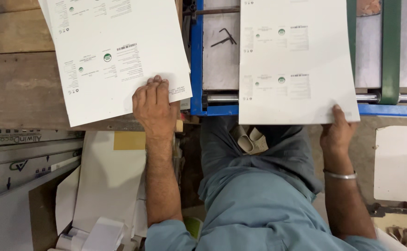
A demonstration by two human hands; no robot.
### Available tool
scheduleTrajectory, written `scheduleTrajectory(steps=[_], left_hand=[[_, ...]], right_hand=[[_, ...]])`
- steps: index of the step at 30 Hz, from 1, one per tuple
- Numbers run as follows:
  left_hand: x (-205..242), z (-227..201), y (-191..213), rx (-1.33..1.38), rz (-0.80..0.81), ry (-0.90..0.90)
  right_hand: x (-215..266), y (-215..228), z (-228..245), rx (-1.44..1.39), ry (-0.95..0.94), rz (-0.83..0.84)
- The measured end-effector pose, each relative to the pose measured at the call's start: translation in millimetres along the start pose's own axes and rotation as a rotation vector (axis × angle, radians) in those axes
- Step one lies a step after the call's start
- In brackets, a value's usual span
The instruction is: The person repeatedly picks up printed sheets from a stack on the left and feeds them one by one into a blue and green roller machine. The sheets are handled individually and passed through the rollers continuously.
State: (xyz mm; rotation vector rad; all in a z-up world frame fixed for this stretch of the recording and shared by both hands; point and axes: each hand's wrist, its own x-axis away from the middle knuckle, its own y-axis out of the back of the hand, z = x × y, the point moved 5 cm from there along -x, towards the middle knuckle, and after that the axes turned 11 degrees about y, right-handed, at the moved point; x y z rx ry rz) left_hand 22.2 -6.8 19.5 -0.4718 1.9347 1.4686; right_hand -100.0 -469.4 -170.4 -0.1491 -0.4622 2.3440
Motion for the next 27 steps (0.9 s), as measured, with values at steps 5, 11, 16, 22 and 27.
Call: scheduleTrajectory(steps=[5, 11, 16, 22, 27], left_hand=[[2, 0, -1, -0.045, 0.046, -0.003], [-1, 22, -3, 0.109, 0.274, 0.091], [4, -6, 24, 0.303, 0.24, 0.224], [49, -154, 0, 0.134, 0.387, -0.101], [56, -167, 9, 0.271, 0.573, -0.117]], right_hand=[[10, -24, -33, -0.027, -0.281, 0.249], [48, -46, -37, 0.049, -0.455, 0.418], [69, -96, 0, 0.037, -0.4, 0.619], [100, -171, 31, -0.211, -0.39, 0.846], [86, -170, 24, -0.237, -0.423, 0.411]])
